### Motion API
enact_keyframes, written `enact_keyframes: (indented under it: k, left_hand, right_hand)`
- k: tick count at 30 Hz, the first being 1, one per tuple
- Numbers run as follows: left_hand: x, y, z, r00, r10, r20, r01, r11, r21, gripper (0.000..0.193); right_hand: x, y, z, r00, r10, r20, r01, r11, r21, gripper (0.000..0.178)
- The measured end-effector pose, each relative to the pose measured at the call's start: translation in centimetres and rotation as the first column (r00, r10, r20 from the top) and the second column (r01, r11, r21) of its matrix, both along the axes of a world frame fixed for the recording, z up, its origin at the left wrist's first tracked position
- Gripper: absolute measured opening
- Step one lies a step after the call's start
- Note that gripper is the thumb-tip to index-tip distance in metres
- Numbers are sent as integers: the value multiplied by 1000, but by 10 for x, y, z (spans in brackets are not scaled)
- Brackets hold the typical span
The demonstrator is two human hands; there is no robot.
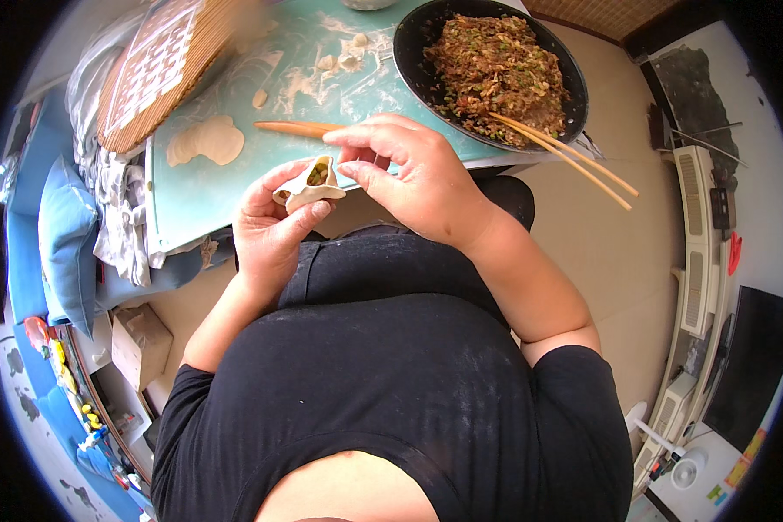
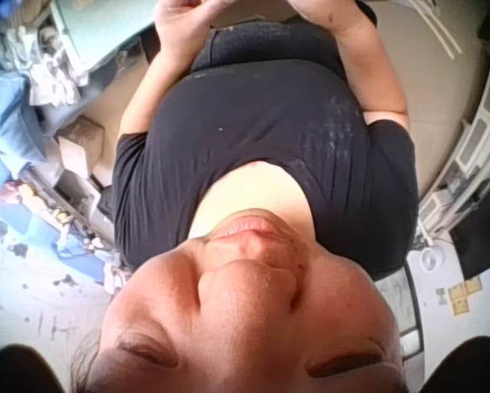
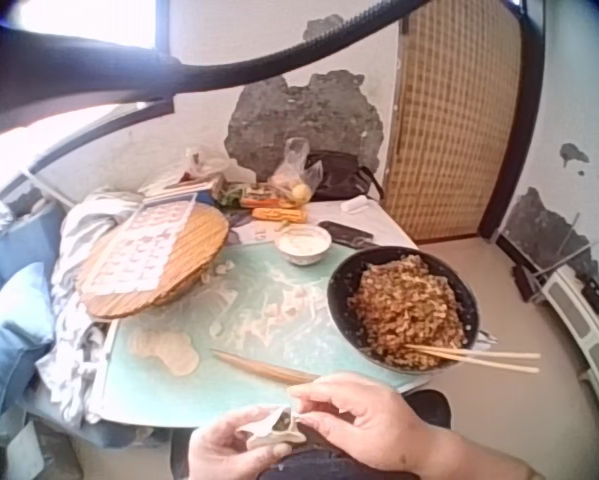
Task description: The person rolls out small dough balls into flat circular wrappers using a wooden rolling pin on a floured surface. They then use chopsticks to place a meat and vegetable filling onto the center of each wrapper and fold the dough to seal the dumplings. The finished dumplings are placed onto a bamboo tray.
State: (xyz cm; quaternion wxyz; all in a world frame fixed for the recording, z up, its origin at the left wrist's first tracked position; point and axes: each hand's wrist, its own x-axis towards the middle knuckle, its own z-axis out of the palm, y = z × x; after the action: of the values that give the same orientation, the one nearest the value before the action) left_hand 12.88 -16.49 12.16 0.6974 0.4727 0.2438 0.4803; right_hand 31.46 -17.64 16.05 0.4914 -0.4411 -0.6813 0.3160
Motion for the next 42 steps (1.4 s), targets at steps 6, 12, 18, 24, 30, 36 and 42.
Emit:
enact_keyframes:
  k: [6, 12, 18, 24, 30, 36, 42]
  left_hand:
    - [0, 1, 5, 996, -28, -82, 27, 1000, -4, 43]
    - [3, 1, 3, 999, 26, -30, -27, 999, -33, 42]
    - [5, 0, -2, 998, 56, 9, -56, 998, 12, 40]
    - [4, 0, -4, 999, 46, -22, -46, 999, 22, 41]
    - [2, -2, -8, 998, 22, -63, -19, 998, 52, 41]
    - [2, -2, -3, 997, -32, 64, 38, 994, -101, 39]
    - [-1, -3, -6, 996, -78, 48, 84, 986, -145, 40]
  right_hand:
    - [3, 1, -1, 997, 49, 61, -52, 998, 34, 14]
    - [-12, -14, 2, 995, -69, -70, 66, 997, -48, 17]
    - [-21, -16, -7, 990, -141, -28, 143, 987, 79, 19]
    - [-24, -12, -13, 974, -215, 74, 189, 945, 268, 16]
    - [-22, -9, -13, 945, -274, 181, 174, 885, 432, 16]
    - [-18, -10, -12, 984, -148, 95, 126, 971, 203, 28]
    - [-12, -6, -17, 994, 1, 107, -14, 992, 124, 25]
